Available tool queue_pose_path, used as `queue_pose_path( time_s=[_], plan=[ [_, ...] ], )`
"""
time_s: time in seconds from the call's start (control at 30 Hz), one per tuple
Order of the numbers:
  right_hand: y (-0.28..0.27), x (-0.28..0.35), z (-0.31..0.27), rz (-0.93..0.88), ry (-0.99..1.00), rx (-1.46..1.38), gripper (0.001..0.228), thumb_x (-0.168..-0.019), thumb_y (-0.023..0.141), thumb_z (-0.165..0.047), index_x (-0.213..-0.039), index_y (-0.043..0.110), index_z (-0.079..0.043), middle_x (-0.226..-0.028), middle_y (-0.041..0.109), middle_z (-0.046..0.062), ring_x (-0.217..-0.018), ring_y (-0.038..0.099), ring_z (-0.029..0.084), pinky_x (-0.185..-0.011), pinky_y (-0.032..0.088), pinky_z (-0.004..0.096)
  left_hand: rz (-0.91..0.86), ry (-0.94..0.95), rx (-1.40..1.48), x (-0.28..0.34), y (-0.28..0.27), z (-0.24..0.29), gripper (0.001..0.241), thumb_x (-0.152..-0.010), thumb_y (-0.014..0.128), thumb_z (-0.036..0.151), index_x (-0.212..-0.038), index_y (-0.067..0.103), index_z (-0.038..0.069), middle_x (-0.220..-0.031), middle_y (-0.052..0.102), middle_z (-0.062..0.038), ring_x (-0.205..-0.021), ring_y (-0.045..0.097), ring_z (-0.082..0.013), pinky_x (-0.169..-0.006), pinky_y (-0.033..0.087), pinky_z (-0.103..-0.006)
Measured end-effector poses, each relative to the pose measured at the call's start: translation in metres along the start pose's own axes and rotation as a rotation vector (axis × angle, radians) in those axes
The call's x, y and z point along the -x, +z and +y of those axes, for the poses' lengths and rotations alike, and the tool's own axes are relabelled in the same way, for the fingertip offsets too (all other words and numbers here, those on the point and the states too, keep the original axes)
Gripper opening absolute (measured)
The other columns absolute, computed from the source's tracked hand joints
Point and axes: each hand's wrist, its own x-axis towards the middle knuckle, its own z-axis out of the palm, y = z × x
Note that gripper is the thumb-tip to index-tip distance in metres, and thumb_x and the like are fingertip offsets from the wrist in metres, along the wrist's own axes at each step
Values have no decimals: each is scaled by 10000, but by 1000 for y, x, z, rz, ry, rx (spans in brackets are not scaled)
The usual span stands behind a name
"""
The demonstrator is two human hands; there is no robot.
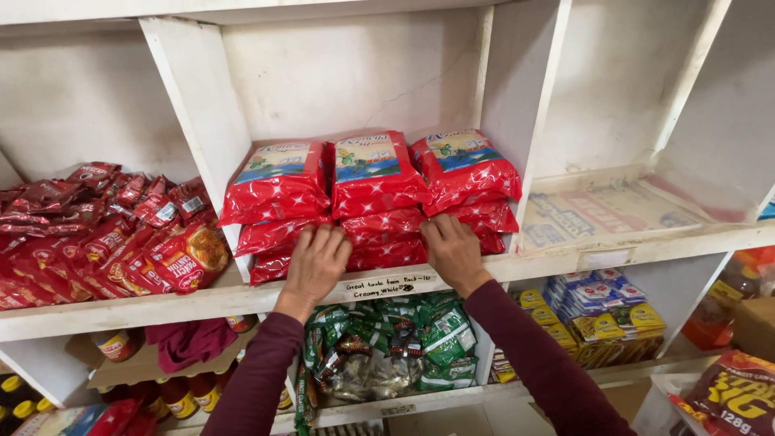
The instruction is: Organizing red food packets on a store shelf by removing them from a box and stacking them.
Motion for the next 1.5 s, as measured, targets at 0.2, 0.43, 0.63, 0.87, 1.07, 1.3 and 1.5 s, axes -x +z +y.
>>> queue_pose_path(
  time_s=[0.2, 0.43, 0.63, 0.87, 1.07, 1.3, 1.5],
  plan=[
    [4, 1, 2, -37, -5, 27, 194, -831, 700, -58, -1022, 667, -52, -1046, 610, 91, -896, 630, 260, -683, 531, 394, 54, -124, 98, 0, -7, -5, 46, -911, 681, 99, -934, 644, 84, -1099, 648, -74, -1078, 592, -247, -983, 460, -486],
    [4, 0, 0, 9, 17, -7, 192, -832, 726, -77, -1020, 687, -90, -969, 582, 68, -877, 612, 255, -697, 506, 402, 55, -62, -42, 6, -3, -2, 68, -882, 672, 118, -947, 655, 115, -1064, 644, -74, -1057, 586, -278, -959, 456, -529],
    [-8, -6, -9, 34, 10, -63, 256, -770, 710, -17, -1017, 707, -84, -965, 597, 54, -886, 608, 251, -709, 501, 395, 20, -168, -23, 6, 2, 11, 91, -908, 725, 155, -952, 654, 119, -1026, 633, -70, -1072, 593, -272, -1001, 466, -554],
    [-4, -1, -15, 49, 79, -131, 248, -758, 684, 37, -979, 677, -75, -994, 607, 54, -895, 615, 237, -724, 534, 350, 190, -71, 47, -28, 34, 61, 391, -917, 709, 208, -1260, 681, 24, -1133, 669, -109, -1063, 601, -271, -910, 520, -464],
    [-5, 2, -11, 59, 113, -162, 231, -760, 674, 33, -953, 662, -93, -1027, 619, 45, -921, 614, 243, -763, 528, 370, 74, -145, 156, -26, 45, 57, 153, -954, 715, 87, -1082, 662, 23, -1037, 618, -121, -988, 585, -274, -847, 527, -409],
    [-21, -29, -50, 124, -171, -51, 309, -836, 717, -148, -1136, 721, -77, -1097, 630, 61, -990, 549, 269, -829, 397, 420, 159, -136, 162, -37, 0, 41, 163, -807, 668, 63, -967, 634, 61, -1006, 599, -105, -970, 581, -290, -867, 473, -426],
    [24, -10, -25, 5, -97, -52, 240, -817, 692, -70, -1049, 726, -118, -1022, 611, 36, -981, 565, 247, -855, 421, 397, 59, -78, 78, -20, 5, 24, 136, -883, 685, 62, -1018, 668, 62, -967, 606, -76, -968, 578, -257, -915, 485, -429]
  ],
)
